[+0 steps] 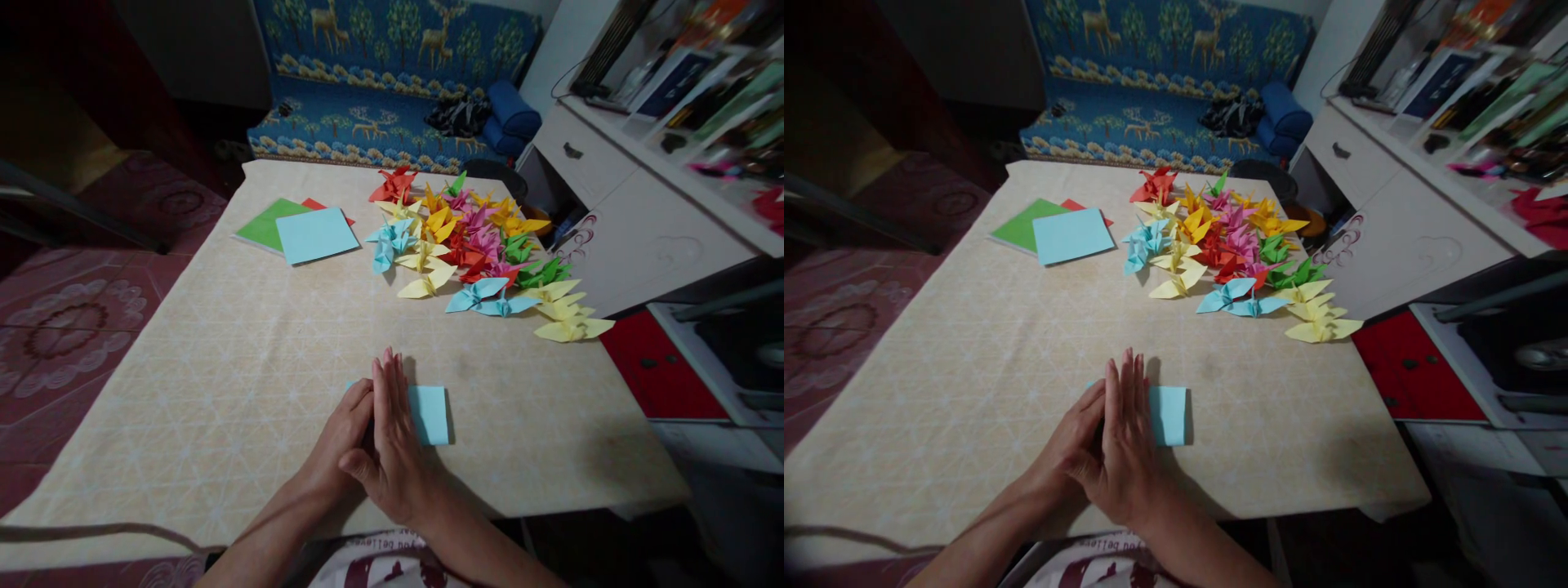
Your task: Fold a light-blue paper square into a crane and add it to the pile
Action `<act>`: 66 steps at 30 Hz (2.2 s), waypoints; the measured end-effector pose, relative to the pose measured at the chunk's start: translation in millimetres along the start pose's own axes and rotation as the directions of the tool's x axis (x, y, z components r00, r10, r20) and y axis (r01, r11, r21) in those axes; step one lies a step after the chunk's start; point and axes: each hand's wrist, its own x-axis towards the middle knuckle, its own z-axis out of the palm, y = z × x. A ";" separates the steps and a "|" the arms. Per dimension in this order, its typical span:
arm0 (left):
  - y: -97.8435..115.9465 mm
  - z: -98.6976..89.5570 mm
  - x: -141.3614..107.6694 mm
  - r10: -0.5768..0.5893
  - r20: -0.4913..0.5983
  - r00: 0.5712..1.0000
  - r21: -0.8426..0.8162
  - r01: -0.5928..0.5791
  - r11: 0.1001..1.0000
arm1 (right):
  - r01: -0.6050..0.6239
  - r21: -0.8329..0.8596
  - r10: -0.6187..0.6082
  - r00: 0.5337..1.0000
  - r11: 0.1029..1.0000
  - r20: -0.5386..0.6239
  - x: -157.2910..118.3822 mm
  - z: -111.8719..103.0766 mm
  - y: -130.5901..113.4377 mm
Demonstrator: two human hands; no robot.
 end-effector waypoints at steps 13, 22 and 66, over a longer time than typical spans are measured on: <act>4.5 -10.6 -3.4 -0.008 0.098 0.995 0.177 -0.009 0.984 | -0.053 -0.309 0.091 0.990 0.949 0.111 -43.7 -37.0 48.4; -3.3 -26.4 -26.7 0.232 0.186 0.955 0.513 -0.296 0.806 | 0.030 -0.285 0.025 0.982 0.958 0.188 -48.7 -50.0 54.8; 13.1 -17.9 -29.3 -0.005 0.100 0.995 0.503 -0.046 0.863 | -0.107 0.084 0.081 0.961 0.991 0.265 1.4 -64.7 33.0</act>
